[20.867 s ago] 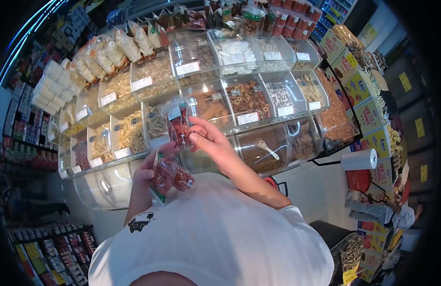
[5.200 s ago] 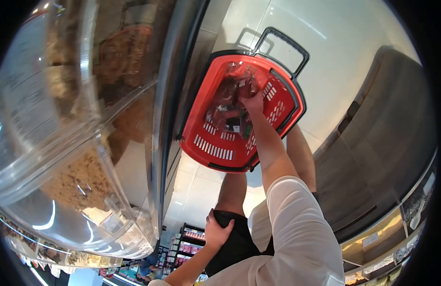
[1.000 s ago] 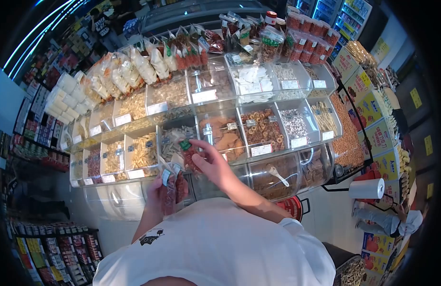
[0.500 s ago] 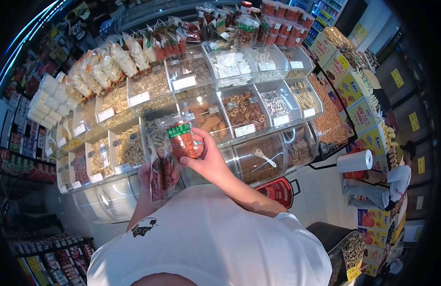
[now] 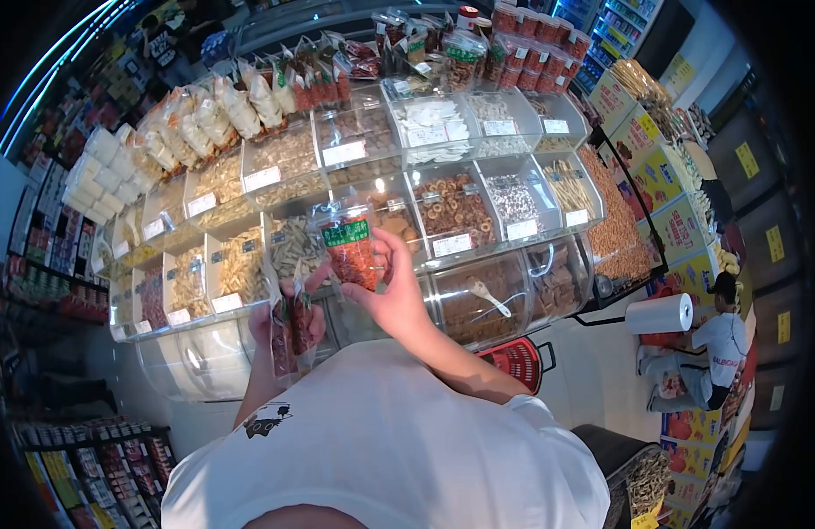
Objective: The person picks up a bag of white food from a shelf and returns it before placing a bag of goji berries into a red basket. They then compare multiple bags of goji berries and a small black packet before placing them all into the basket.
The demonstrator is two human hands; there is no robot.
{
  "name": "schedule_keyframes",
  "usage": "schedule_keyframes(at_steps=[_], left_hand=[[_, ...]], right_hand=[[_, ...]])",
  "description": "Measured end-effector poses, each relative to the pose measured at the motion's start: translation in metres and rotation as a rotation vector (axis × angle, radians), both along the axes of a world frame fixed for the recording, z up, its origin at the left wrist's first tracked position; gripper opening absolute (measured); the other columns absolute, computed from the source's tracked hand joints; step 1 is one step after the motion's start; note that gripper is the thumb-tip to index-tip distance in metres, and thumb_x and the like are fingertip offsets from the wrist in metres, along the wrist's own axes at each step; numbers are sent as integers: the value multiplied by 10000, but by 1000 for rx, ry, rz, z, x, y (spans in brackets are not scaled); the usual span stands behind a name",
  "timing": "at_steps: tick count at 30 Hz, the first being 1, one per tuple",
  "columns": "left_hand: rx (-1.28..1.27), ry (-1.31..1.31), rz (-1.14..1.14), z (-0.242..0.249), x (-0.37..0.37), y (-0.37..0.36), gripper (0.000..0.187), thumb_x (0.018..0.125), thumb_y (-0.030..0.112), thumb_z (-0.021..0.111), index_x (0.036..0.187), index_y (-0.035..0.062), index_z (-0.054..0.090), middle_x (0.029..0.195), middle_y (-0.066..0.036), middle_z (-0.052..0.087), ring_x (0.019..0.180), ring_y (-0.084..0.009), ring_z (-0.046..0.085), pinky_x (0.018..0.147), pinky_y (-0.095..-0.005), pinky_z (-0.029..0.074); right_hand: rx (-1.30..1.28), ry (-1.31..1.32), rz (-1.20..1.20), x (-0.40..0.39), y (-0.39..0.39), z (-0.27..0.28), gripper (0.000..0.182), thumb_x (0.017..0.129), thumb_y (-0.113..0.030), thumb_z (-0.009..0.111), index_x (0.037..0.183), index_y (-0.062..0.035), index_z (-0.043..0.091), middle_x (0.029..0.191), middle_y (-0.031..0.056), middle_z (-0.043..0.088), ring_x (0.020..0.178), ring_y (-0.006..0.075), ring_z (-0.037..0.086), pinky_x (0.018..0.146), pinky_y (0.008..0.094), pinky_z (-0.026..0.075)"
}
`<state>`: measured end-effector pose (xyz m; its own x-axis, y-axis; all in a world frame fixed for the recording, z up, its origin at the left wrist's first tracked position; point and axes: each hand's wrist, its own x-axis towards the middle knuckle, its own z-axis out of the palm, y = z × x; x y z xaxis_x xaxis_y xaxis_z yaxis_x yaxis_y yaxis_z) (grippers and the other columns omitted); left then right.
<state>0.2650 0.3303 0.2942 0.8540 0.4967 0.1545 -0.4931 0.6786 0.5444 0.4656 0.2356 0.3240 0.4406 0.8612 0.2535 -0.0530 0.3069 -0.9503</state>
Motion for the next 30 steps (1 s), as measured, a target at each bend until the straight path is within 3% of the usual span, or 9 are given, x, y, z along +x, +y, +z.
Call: schedule_keyframes(at_steps=[16, 18, 19, 21, 22, 24, 28, 30], left_hand=[[-22, -8, -10, -3, 5, 3, 518, 878, 495, 622, 1268, 156, 581, 1640, -279, 151, 833, -334, 640, 667, -402, 537], [-39, -13, -6, -3, 5, 5, 515, 886, 490, 617, 1263, 143, 569, 1530, -284, 360, 840, -345, 637, 668, -414, 538], [-40, -12, -10, -6, 3, 7, 515, 886, 490, 617, 1263, 143, 569, 1530, -284, 360, 840, -345, 637, 668, -414, 538], [-65, -20, -44, -15, 0, 12, 515, 889, 490, 618, 1248, 128, 551, 1245, -247, 572, 846, -358, 633, 665, -422, 538], [-66, -19, -48, -13, 0, 14, 515, 889, 490, 618, 1248, 128, 551, 1245, -247, 572, 846, -358, 633, 665, -422, 538], [-41, 13, -49, -8, 1, 16, 515, 887, 494, 623, 1233, 121, 538, 996, -191, 609, 842, -368, 631, 656, -424, 538], [-68, 33, -62, -9, 0, 23, 511, 886, 487, 627, 1234, 123, 541, 1007, -193, 611, 839, -370, 632, 654, -425, 538], [-87, -8, -87, -15, -1, 27, 512, 887, 480, 628, 1238, 119, 540, 1215, -240, 578, 839, -369, 638, 664, -430, 545]], right_hand=[[-79, -42, 25, 5, 2, -9, 976, 745, 49, 815, 1559, -66, 289, 1348, 133, 542, 1166, 222, 618, 962, 348, 520], [-83, -52, 15, 5, 4, -7, 948, 761, 21, 813, 1560, -59, 309, 1340, 132, 561, 1154, 208, 619, 948, 337, 513], [-85, -51, 12, 6, 5, -8, 948, 761, 21, 813, 1560, -59, 309, 1340, 132, 561, 1154, 208, 619, 948, 337, 513], [-115, -209, -37, 7, 6, -10, 916, 781, -11, 809, 1559, -49, 329, 1307, 131, 601, 1151, 188, 618, 932, 323, 502], [-116, -208, -40, 6, 7, -12, 916, 781, -11, 809, 1559, -49, 329, 1307, 131, 601, 1151, 188, 618, 932, 323, 502], [-134, -140, -20, 3, 8, -16, 905, 792, -36, 808, 1561, -42, 330, 1268, 130, 633, 1153, 174, 617, 927, 317, 494], [-148, -87, -18, -1, 13, -16, 907, 795, -39, 809, 1562, -41, 326, 1270, 129, 639, 1156, 174, 618, 928, 320, 494], [-161, -127, -25, -2, 16, -18, 921, 802, -39, 803, 1573, -46, 301, 1294, 127, 625, 1153, 177, 619, 932, 319, 497]])
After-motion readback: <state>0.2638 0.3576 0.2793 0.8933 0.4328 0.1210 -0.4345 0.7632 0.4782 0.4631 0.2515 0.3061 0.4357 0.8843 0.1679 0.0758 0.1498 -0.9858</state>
